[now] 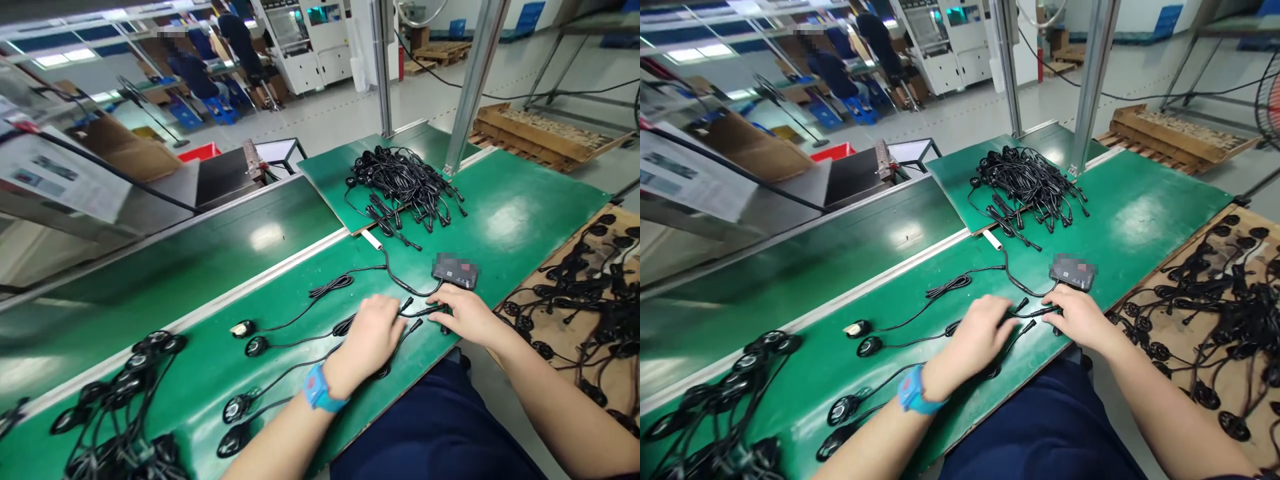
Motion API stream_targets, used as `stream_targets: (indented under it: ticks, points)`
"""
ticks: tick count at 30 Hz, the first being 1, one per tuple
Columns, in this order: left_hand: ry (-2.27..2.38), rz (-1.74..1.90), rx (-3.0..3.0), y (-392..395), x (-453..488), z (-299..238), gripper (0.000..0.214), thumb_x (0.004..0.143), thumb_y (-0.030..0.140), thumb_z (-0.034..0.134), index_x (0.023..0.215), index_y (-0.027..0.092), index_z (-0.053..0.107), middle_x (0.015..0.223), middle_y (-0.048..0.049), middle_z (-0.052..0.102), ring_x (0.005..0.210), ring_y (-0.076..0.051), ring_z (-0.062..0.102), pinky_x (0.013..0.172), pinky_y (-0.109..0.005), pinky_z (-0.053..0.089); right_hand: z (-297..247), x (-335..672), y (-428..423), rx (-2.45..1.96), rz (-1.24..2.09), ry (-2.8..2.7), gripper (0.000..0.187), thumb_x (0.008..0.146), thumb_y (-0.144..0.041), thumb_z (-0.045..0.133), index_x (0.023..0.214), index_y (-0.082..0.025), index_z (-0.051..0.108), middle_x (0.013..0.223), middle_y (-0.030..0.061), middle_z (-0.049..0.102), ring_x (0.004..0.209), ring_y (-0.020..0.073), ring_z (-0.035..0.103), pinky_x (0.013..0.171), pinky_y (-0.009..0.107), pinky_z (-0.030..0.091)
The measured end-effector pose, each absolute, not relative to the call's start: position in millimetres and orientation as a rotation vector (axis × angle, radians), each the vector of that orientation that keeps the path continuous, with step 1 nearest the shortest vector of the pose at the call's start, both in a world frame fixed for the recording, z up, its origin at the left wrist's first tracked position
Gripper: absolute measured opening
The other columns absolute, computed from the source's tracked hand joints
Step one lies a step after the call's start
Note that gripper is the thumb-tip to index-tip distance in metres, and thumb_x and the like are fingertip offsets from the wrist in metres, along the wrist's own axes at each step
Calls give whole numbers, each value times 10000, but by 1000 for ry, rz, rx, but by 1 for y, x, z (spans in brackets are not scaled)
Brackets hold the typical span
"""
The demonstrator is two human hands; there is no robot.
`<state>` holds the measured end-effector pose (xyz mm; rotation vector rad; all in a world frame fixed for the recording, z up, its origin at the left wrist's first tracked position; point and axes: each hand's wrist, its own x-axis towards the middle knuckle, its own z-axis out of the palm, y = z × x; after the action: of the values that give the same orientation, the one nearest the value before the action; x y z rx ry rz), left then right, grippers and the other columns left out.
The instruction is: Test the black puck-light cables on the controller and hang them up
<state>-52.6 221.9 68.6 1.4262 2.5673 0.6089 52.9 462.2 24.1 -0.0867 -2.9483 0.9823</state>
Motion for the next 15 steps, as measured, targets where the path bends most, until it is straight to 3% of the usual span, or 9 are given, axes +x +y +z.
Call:
stream_targets:
  ticks: [4, 15]
  points:
    - [2464, 537, 1449, 259, -48, 52, 159, 1007, 331, 586, 969, 182, 632, 958, -81, 682, 923, -254, 609, 846, -385, 465, 23, 52, 463, -91, 1034, -2919, 71, 916, -308, 716, 961, -254, 726, 1020, 16, 681, 915, 176, 656, 835, 296, 483]
    - [2145, 693, 1274, 239, -64, 64, 283, 1010, 333, 588, 763, 205, 534, 722, 11, 578, 680, -162, 504, 661, -293, 360, 14, 55, 480, 86, 1160, -2847, 140, 983, -327, 631, 908, -228, 696, 934, 24, 665, 859, 166, 625, 775, 282, 450]
